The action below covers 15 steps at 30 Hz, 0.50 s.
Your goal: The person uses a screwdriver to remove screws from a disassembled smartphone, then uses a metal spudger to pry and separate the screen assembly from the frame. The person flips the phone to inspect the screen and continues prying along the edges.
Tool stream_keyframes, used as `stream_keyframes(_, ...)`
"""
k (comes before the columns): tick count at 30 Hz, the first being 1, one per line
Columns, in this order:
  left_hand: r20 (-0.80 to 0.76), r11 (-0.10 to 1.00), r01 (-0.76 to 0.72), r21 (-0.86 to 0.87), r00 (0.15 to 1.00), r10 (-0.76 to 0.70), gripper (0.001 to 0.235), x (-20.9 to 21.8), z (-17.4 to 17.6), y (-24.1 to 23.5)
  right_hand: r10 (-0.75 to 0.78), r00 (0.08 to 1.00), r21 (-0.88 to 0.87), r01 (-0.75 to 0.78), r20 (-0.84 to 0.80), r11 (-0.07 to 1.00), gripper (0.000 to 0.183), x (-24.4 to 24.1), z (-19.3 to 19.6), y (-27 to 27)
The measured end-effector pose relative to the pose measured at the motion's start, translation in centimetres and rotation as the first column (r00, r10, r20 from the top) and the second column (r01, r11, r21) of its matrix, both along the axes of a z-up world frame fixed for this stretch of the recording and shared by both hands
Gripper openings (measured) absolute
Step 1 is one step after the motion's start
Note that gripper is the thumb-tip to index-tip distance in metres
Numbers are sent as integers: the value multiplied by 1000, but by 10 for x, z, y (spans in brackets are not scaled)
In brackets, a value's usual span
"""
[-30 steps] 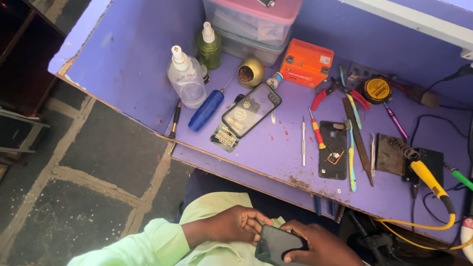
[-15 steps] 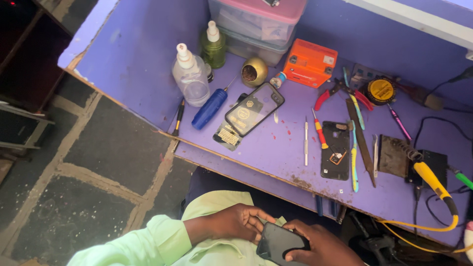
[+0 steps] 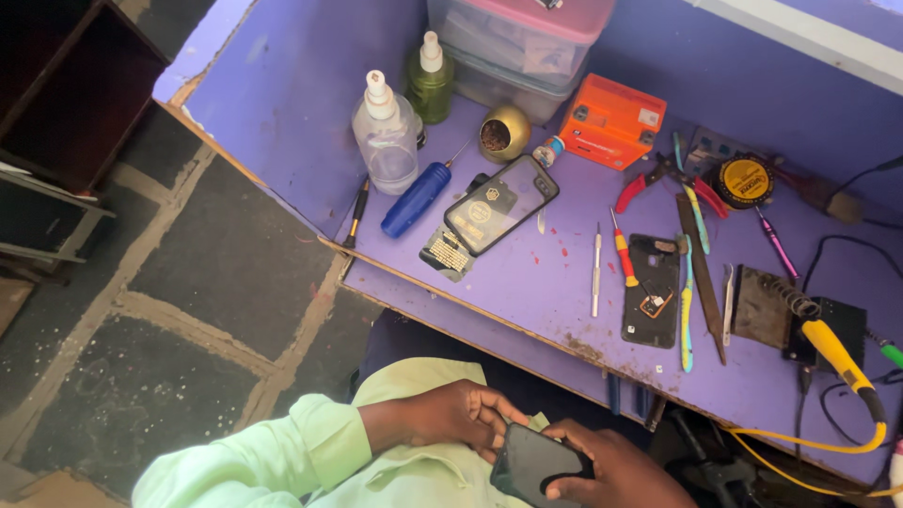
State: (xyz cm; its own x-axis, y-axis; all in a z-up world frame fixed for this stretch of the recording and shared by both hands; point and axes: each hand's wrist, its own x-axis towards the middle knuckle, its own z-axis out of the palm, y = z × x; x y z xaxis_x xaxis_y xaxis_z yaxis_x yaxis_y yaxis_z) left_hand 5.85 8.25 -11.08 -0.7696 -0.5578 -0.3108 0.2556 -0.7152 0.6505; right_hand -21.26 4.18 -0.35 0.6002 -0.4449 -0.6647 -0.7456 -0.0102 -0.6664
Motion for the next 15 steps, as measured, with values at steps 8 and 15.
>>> stream_keyframes(8,-21,999,-21,-25,1000,21,50,-4,18,-10,28,997,-222,-9,79,975,66,-8,8,-10)
stream_keyframes(15,-22,977,-183,-113,983,181,46,-24,21,-37,-353,931,-113,363,99,925,65,-35,4,-29)
